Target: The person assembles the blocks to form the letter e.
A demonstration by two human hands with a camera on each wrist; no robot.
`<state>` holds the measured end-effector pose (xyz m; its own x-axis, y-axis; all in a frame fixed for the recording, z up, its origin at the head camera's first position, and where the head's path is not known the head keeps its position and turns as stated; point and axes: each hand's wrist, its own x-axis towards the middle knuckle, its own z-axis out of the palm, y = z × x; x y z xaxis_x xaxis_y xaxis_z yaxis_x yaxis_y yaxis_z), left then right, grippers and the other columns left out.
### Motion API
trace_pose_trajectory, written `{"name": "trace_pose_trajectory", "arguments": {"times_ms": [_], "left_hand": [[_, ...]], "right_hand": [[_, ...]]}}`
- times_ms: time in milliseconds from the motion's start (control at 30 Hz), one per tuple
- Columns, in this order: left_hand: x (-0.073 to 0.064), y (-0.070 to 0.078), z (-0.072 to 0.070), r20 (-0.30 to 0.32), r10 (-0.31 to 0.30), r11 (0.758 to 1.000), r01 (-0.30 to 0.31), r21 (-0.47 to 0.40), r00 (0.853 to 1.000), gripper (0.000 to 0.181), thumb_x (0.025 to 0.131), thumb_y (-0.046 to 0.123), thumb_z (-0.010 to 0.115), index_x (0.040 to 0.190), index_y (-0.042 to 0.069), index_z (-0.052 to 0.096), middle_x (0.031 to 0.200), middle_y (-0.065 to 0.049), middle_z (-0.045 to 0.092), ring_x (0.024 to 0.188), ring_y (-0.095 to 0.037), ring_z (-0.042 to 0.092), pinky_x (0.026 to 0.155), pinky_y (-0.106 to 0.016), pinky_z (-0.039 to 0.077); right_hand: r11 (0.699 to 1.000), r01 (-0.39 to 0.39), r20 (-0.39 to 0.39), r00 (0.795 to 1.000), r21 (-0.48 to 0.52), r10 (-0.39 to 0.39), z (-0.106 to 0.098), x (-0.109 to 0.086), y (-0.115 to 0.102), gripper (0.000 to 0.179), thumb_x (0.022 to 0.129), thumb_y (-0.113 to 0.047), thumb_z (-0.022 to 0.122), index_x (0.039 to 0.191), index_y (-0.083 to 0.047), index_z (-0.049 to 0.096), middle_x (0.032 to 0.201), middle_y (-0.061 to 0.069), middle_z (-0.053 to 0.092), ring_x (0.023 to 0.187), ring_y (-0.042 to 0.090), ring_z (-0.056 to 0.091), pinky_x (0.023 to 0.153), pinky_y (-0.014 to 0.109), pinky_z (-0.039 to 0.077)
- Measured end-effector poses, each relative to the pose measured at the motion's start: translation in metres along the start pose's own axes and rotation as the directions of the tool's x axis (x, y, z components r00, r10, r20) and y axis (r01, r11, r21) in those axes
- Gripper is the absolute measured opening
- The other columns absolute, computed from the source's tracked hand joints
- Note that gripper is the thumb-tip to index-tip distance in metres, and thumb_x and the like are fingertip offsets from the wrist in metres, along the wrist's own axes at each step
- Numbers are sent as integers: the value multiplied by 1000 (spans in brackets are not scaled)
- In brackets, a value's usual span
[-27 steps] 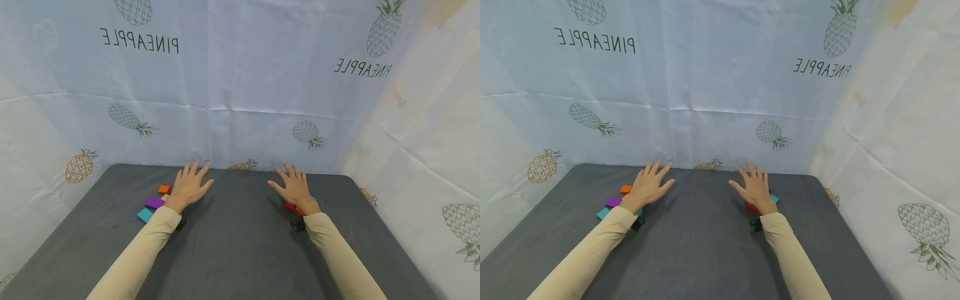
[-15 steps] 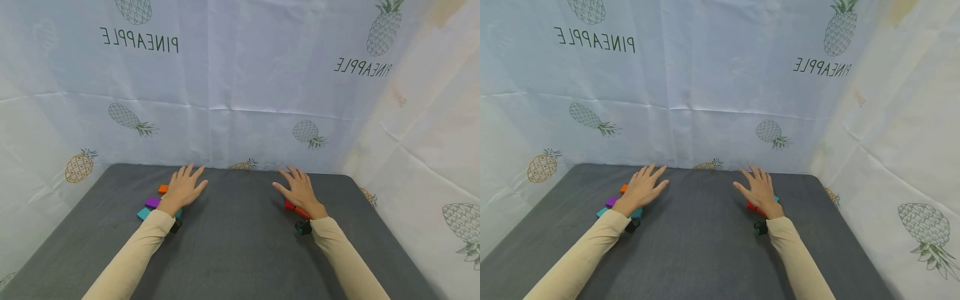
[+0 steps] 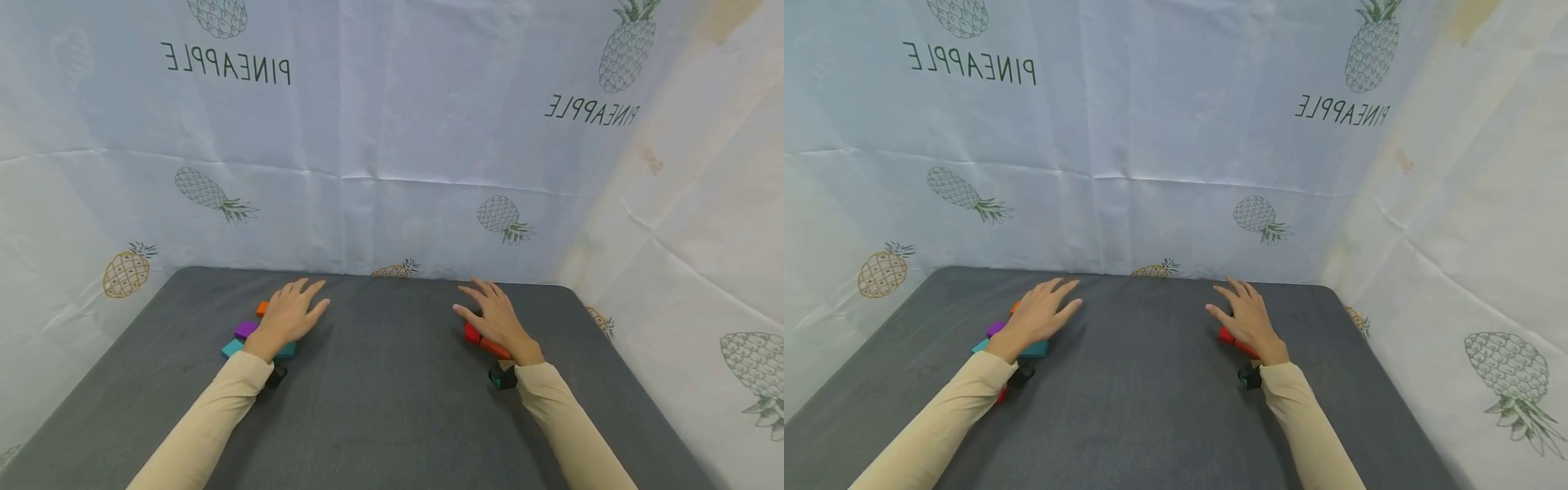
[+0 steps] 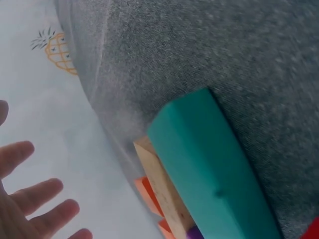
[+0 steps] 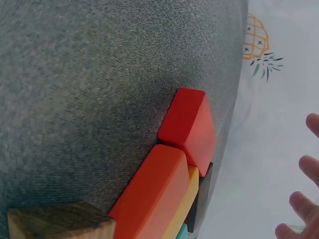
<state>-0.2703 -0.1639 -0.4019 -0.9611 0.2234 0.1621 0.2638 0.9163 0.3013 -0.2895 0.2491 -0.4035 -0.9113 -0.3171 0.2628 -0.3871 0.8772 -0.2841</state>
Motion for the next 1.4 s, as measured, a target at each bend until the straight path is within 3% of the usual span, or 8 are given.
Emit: {"name": "trace_pose_trajectory", "arguments": {"times_ms": [367, 633, 733, 967, 1200, 1400], "left_hand": [[-12, -16, 2, -36, 31, 999, -32, -16, 999, 49, 104, 38, 48, 144, 9, 52, 141, -27, 50, 125, -48, 48, 98, -64, 41], [-17, -25, 2, -23, 53, 998, -54, -28, 998, 46, 103, 34, 53, 140, 8, 56, 133, -25, 56, 116, -45, 54, 90, -58, 47], [-19, -28, 0, -8, 61, 997, -61, -41, 998, 44, 101, 30, 56, 139, 7, 56, 131, -25, 57, 115, -45, 55, 89, -58, 47], [-21, -36, -3, 51, 75, 992, -70, -101, 996, 43, 100, 23, 59, 139, 6, 56, 132, -25, 58, 120, -46, 54, 99, -61, 43], [-21, -42, -5, 121, 63, 993, -50, -107, 991, 39, 97, 16, 62, 135, 5, 60, 123, -20, 64, 105, -33, 62, 84, -49, 51], [-20, -44, -5, 149, 54, 994, -38, -106, 987, 26, 94, 13, 65, 119, 6, 69, 111, -15, 69, 99, -29, 66, 82, -52, 53]], "right_hand": [[996, -42, 43, 998, 80, 39, 6, -12, 2, 57, 99, -41, 58, 141, -3, 54, 153, 25, 40, 141, 50, 32, 112, 69, 25], [991, -73, 80, 995, 110, 64, 12, -18, 6, 57, 98, -40, 61, 140, -2, 55, 146, 23, 47, 135, 48, 40, 109, 65, 33], [990, -72, 82, 995, 121, 62, 14, -19, 7, 56, 97, -39, 63, 139, -2, 55, 144, 24, 48, 132, 48, 42, 106, 65, 35], [991, -68, 75, 995, 117, 60, 17, -21, 10, 54, 96, -37, 65, 136, -3, 59, 137, 23, 54, 123, 44, 50, 97, 59, 46], [993, -62, 73, 996, 104, 54, 20, -21, 12, 49, 94, -33, 67, 130, 0, 62, 129, 23, 58, 117, 42, 54, 92, 54, 51], [995, -51, 78, 996, 89, 44, 23, -22, 14, 43, 94, -27, 69, 125, 2, 65, 127, 24, 59, 116, 42, 54, 93, 54, 50]]}}
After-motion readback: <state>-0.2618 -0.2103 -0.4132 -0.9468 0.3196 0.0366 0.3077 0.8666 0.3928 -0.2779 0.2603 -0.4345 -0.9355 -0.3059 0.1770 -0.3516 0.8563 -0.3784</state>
